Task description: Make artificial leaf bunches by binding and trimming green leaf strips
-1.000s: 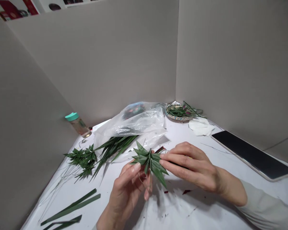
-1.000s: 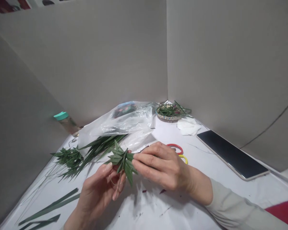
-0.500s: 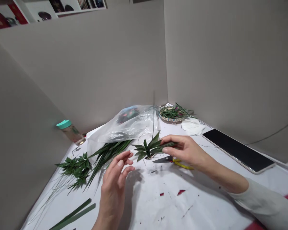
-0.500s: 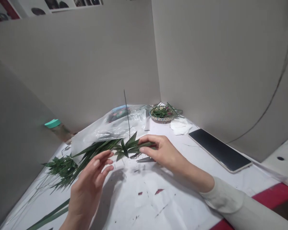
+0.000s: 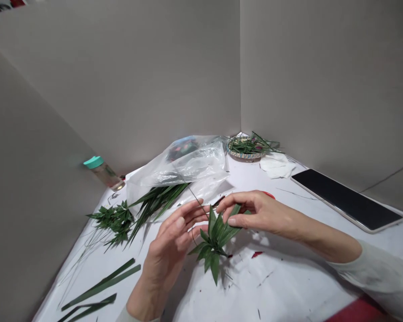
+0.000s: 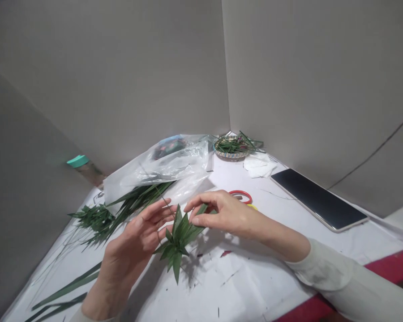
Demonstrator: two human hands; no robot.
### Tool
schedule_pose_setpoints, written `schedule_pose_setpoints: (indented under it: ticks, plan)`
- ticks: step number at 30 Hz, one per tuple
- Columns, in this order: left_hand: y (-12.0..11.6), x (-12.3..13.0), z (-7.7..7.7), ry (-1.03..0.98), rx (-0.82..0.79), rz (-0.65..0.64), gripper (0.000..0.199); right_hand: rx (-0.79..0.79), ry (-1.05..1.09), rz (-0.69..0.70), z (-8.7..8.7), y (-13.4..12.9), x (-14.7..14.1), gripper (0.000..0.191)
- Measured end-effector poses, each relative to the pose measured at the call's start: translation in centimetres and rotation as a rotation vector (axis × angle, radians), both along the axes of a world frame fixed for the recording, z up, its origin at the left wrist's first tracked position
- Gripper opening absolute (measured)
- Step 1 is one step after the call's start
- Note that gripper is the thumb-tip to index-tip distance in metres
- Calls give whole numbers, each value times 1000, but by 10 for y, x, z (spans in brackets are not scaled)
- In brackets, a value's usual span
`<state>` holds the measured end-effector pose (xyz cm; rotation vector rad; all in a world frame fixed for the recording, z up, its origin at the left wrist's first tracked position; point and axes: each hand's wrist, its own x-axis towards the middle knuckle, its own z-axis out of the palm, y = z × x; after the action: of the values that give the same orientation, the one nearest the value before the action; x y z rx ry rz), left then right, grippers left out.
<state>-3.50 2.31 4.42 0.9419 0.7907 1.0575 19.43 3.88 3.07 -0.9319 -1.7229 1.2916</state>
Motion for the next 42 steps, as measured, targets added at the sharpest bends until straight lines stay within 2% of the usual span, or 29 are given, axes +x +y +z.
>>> schedule_pose_setpoints:
  ticks: [3, 8, 16, 22, 27, 31, 37, 42]
  plan:
    - [2, -1, -2, 18, 26, -4, 42, -39, -16, 25, 1, -3, -3, 25]
    - [3, -1, -5, 84, 58, 38, 12, -115, 8, 27, -3, -6, -9, 24]
    - [7, -3, -7, 109, 42, 169, 17, -119, 86, -163, -12, -1, -13, 19]
    - [3, -2, -2, 59, 15, 155, 19, -98, 147, -240, -18, -2, -15, 23]
    - [-1, 5, 0, 18, 42, 129, 19, -94, 182, -310, -16, -6, -19, 24]
    - [-1, 8, -3, 17, 61, 133, 32, -96, 204, -362, -11, -11, -22, 22]
    - [0, 9, -10, 52, 48, 165, 34, -106, 224, -368, -10, -13, -26, 18]
    - [4, 7, -12, 76, 57, 180, 39, -132, 235, -336, -17, -11, -29, 27]
